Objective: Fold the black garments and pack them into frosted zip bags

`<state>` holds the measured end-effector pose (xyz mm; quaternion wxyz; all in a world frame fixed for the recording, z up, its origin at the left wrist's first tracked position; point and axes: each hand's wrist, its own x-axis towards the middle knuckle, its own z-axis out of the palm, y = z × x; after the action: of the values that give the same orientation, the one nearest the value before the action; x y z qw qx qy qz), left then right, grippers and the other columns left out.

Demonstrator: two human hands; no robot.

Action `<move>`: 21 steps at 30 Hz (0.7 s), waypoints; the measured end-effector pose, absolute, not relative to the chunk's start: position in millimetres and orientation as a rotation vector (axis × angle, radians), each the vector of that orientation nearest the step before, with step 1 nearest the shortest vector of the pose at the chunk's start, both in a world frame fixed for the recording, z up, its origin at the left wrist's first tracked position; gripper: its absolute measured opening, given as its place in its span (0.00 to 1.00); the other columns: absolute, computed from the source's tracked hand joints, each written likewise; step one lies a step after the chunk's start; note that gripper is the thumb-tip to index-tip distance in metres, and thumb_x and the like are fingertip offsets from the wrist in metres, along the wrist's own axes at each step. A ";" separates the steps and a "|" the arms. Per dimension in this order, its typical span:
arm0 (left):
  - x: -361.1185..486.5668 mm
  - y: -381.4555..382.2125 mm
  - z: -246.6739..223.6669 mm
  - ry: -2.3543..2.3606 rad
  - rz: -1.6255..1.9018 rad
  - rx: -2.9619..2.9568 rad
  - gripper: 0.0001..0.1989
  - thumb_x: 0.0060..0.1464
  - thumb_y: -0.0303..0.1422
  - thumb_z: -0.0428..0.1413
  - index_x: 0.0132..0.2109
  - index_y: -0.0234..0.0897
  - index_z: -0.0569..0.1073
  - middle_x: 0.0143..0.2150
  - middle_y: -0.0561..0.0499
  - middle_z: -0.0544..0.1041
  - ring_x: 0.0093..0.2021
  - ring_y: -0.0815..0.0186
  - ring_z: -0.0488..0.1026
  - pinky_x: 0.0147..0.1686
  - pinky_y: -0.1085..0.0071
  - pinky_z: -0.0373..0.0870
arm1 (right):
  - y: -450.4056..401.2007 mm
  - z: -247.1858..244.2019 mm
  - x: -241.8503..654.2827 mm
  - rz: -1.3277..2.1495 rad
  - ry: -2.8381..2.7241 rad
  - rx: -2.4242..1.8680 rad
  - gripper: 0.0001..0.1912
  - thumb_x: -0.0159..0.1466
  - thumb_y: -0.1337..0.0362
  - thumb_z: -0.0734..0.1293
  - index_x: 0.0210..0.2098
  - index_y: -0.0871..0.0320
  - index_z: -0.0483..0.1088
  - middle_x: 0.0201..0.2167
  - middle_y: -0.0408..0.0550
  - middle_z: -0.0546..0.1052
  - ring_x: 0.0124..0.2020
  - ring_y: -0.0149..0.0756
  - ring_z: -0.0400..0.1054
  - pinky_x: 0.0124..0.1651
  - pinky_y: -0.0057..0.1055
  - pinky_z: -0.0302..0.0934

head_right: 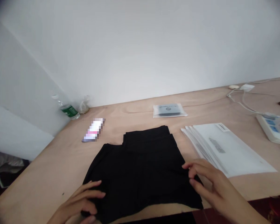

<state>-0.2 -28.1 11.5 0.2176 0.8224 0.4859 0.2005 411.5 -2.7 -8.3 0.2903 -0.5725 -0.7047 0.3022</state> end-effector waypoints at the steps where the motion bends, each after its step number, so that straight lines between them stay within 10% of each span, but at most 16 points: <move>1: 2.3 -22.4 17.1 1.385 0.599 2.148 0.04 0.51 0.33 0.54 0.32 0.47 0.73 0.44 0.52 0.77 0.51 0.57 0.69 0.46 0.59 0.70 | 5.6 -5.5 409.8 0.845 -1.791 -1.540 0.09 0.58 0.55 0.63 0.28 0.52 0.68 0.45 0.48 0.72 0.46 0.43 0.66 0.47 0.38 0.61; 6: 19.9 18.1 32.6 1.703 0.836 1.648 0.12 0.54 0.43 0.50 0.35 0.40 0.71 0.36 0.49 0.77 0.39 0.59 0.74 0.39 0.64 0.71 | 41.7 -1.2 384.0 0.963 -1.397 -1.596 0.13 0.59 0.51 0.60 0.32 0.54 0.66 0.31 0.47 0.74 0.35 0.40 0.68 0.35 0.34 0.63; 11: 22.3 30.1 17.4 1.763 0.834 1.594 0.19 0.50 0.44 0.54 0.47 0.42 0.66 0.32 0.52 0.76 0.38 0.60 0.74 0.37 0.67 0.70 | 39.9 -23.0 377.2 1.069 -1.240 -1.513 0.25 0.55 0.52 0.66 0.50 0.52 0.59 0.32 0.46 0.75 0.36 0.42 0.70 0.34 0.36 0.65; 21: 20.9 40.5 0.7 2.096 0.934 1.851 0.15 0.52 0.45 0.51 0.44 0.45 0.69 0.35 0.52 0.75 0.36 0.61 0.74 0.35 0.68 0.69 | 34.7 -32.5 369.3 0.698 -1.378 -1.639 0.22 0.58 0.55 0.62 0.52 0.52 0.58 0.33 0.46 0.74 0.37 0.42 0.70 0.37 0.36 0.64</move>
<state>20.9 40.5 0.7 0.0966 0.6249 0.7077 0.3153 369.3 34.7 -32.5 0.4302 -0.6568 -0.5525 0.2797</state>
